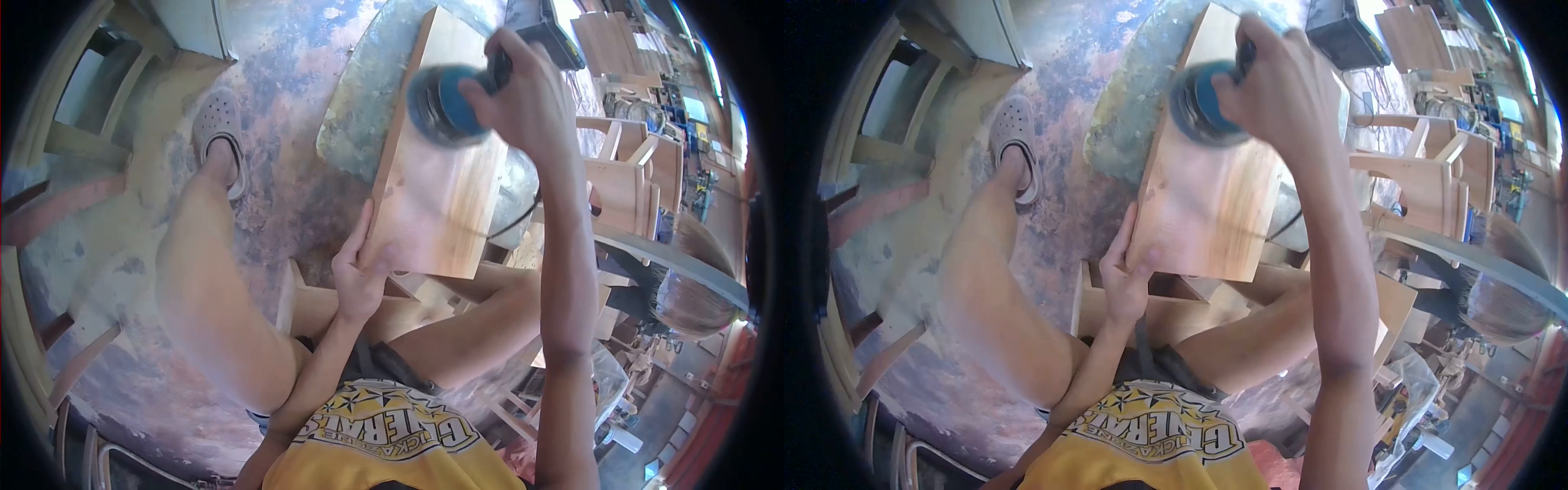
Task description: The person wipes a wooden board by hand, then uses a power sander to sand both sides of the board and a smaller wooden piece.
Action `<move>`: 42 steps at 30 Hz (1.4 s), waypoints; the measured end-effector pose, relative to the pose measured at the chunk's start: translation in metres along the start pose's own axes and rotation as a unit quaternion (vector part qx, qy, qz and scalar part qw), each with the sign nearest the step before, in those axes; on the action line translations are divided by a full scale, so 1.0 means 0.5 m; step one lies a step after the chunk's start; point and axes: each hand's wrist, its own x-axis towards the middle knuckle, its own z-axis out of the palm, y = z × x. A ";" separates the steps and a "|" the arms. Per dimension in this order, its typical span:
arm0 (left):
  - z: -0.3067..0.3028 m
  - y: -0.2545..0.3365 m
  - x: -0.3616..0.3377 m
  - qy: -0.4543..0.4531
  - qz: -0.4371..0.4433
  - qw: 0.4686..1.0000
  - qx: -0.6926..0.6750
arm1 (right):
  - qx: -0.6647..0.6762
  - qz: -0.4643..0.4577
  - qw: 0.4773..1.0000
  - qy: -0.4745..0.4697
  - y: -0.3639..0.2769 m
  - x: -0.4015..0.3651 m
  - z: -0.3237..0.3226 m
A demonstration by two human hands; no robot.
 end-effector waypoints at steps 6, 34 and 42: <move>0.001 0.015 -0.012 0.013 0.022 0.998 0.065 | -0.037 0.009 0.999 0.007 0.045 0.080 0.014; 0.017 -0.059 0.073 0.023 0.007 0.998 -0.066 | 0.039 0.020 0.998 0.037 -0.030 -0.010 -0.030; 0.019 -0.059 0.071 0.064 -0.006 0.998 -0.015 | 0.090 0.017 0.995 0.035 -0.075 -0.058 -0.031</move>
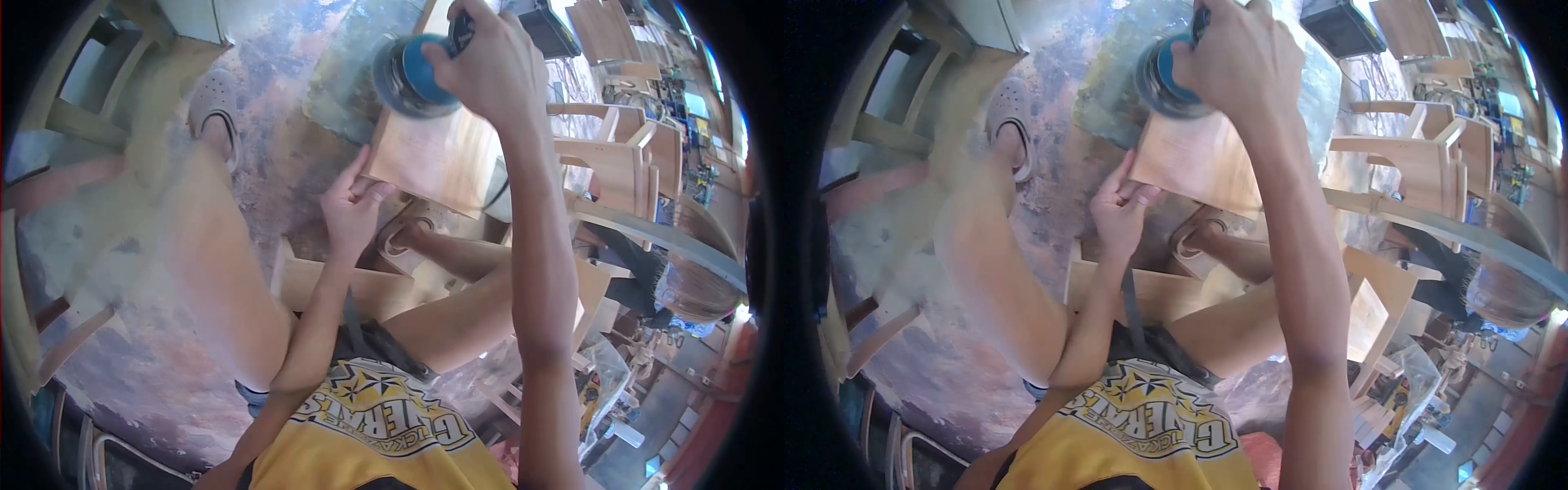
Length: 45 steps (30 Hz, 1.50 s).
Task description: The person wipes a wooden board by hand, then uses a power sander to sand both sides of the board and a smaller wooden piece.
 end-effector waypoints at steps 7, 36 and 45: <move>-0.005 -0.010 -0.007 -0.016 -0.021 0.999 0.024 | -0.047 0.008 0.999 0.000 -0.030 -0.035 -0.021; 0.000 -0.009 -0.009 -0.022 0.015 0.999 -0.033 | -0.034 -0.006 0.999 -0.025 -0.040 -0.120 -0.028; -0.029 -0.022 -0.013 -0.100 0.018 0.981 -0.165 | -0.005 0.009 0.999 -0.034 -0.042 -0.147 -0.032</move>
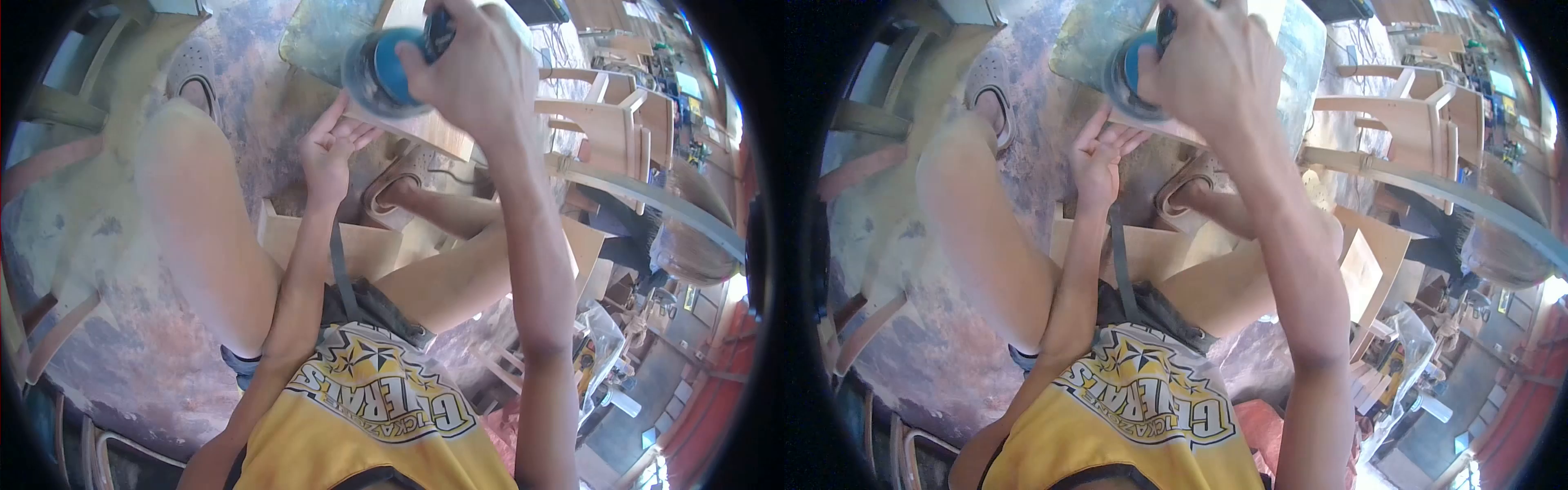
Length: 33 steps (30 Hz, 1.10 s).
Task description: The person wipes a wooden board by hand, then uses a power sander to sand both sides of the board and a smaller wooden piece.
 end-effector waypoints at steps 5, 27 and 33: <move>0.010 0.012 0.007 -0.001 -0.019 1.000 0.014 | -0.022 0.013 1.000 0.018 0.028 0.015 0.003; 0.031 0.013 -0.001 0.007 -0.010 1.000 0.029 | 0.010 0.029 0.999 -0.023 -0.025 -0.031 -0.036; 0.038 0.020 0.000 0.038 -0.026 0.997 0.062 | -0.036 0.056 0.997 0.047 0.091 0.003 -0.004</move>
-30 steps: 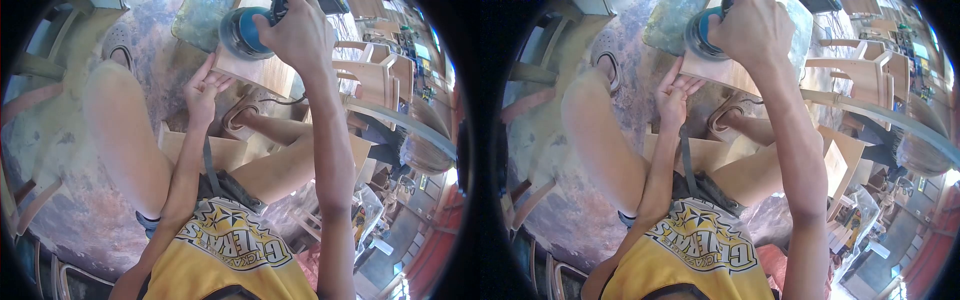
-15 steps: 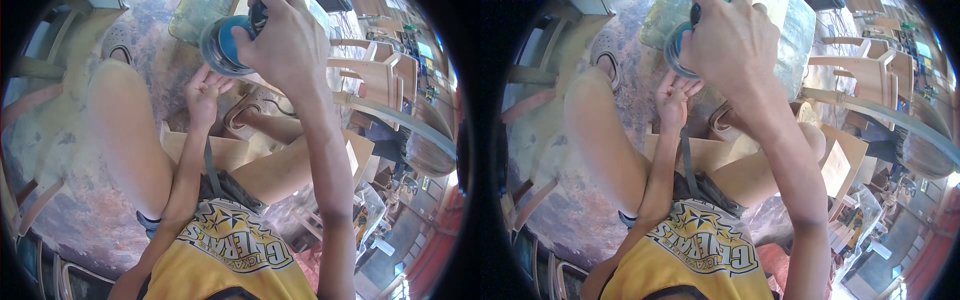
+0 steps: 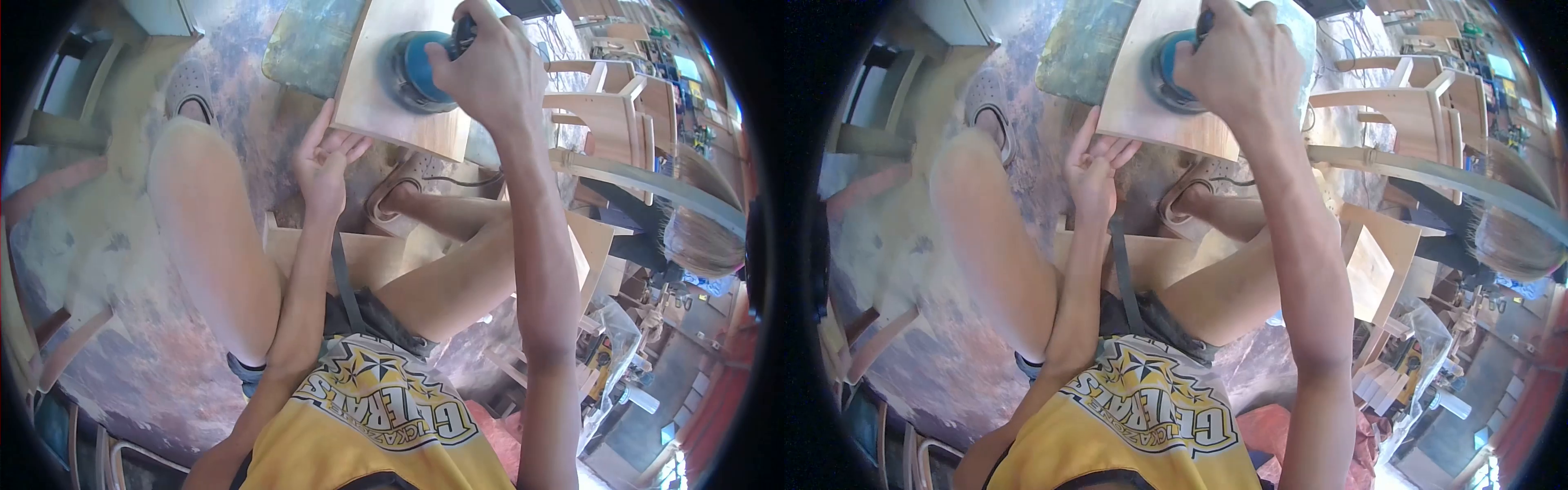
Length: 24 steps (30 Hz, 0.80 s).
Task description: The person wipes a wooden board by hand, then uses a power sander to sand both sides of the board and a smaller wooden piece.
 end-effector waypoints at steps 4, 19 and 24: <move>-0.016 -0.016 0.008 -0.059 0.039 0.998 0.002 | -0.021 0.038 0.999 -0.013 0.046 0.006 -0.003; 0.012 -0.011 -0.006 -0.078 0.025 0.996 -0.019 | -0.053 -0.015 0.998 0.039 0.024 -0.060 0.001; 0.022 -0.006 -0.013 -0.056 0.013 0.998 -0.008 | -0.062 0.004 0.998 0.016 0.006 -0.054 0.000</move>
